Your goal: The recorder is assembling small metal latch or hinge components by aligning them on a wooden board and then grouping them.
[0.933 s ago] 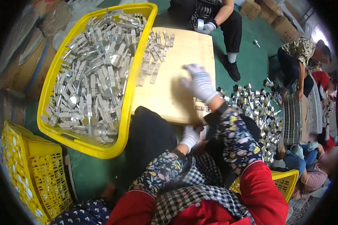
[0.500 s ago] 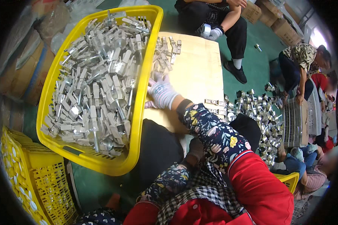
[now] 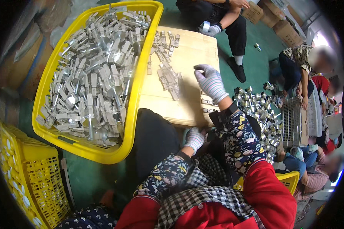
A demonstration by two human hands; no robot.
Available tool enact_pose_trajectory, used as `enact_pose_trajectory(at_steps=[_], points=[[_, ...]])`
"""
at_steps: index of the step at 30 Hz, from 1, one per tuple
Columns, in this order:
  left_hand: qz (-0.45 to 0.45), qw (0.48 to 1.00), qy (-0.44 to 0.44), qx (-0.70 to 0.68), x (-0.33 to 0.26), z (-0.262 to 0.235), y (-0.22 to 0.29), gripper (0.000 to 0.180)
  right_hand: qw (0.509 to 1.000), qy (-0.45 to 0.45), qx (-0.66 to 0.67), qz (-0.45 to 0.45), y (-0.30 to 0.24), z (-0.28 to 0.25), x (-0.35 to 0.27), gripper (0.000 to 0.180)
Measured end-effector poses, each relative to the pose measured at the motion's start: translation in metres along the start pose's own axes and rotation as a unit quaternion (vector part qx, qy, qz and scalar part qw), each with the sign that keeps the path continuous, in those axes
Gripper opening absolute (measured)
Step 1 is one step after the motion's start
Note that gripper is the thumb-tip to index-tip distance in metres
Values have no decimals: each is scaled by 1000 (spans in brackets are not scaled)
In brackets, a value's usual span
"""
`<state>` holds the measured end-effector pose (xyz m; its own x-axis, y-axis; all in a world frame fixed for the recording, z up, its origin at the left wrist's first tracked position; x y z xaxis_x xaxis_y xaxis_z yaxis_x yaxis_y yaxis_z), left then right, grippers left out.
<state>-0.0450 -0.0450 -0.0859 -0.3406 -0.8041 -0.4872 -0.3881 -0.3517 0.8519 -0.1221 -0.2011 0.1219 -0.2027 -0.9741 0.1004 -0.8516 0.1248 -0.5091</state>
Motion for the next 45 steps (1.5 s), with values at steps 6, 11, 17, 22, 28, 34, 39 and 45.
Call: enact_pose_trajectory(at_steps=[6, 11, 17, 22, 28, 34, 39, 45], points=[[408, 823, 2, 396, -3, 36, 0, 26, 936, -187, -295, 36, 8, 47, -12, 51], [294, 931, -128, 175, 34, 52, -89, 28, 908, -275, -297, 112, -28, 64, -22, 43], [42, 826, -48, -560, 83, 8, -152, 28, 972, -124, -199, 15, -66, 44, -17, 24], [127, 982, -47, -133, -15, -9, 33, 29, 993, 64, -81, -52, 88, -26, -8, 31], [91, 986, -22, -135, -11, -19, 17, 31, 942, -104, 248, 200, 159, 12, -13, 36], [119, 976, -16, -183, -16, -17, 23, 36, 943, -127, 247, 184, 162, 20, -15, 24], [118, 974, -17, -194, -16, -16, 24, 34, 947, -131, 222, 192, 169, 23, -10, 21], [111, 977, -11, -181, -16, -18, 25, 32, 956, -104, 195, 192, 174, 24, -9, 18]])
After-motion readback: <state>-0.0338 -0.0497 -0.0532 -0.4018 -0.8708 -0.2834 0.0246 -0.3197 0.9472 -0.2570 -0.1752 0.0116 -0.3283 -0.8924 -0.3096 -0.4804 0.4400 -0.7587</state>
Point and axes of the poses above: each hand's wrist, its own x-axis towards the middle knuckle, its own z-axis out of the palm, y = z × x, the point moved 7 cm from there along x, towards the middle knuckle, and after that the axes turned 14 degrees about -x, right-handed, at the moved point
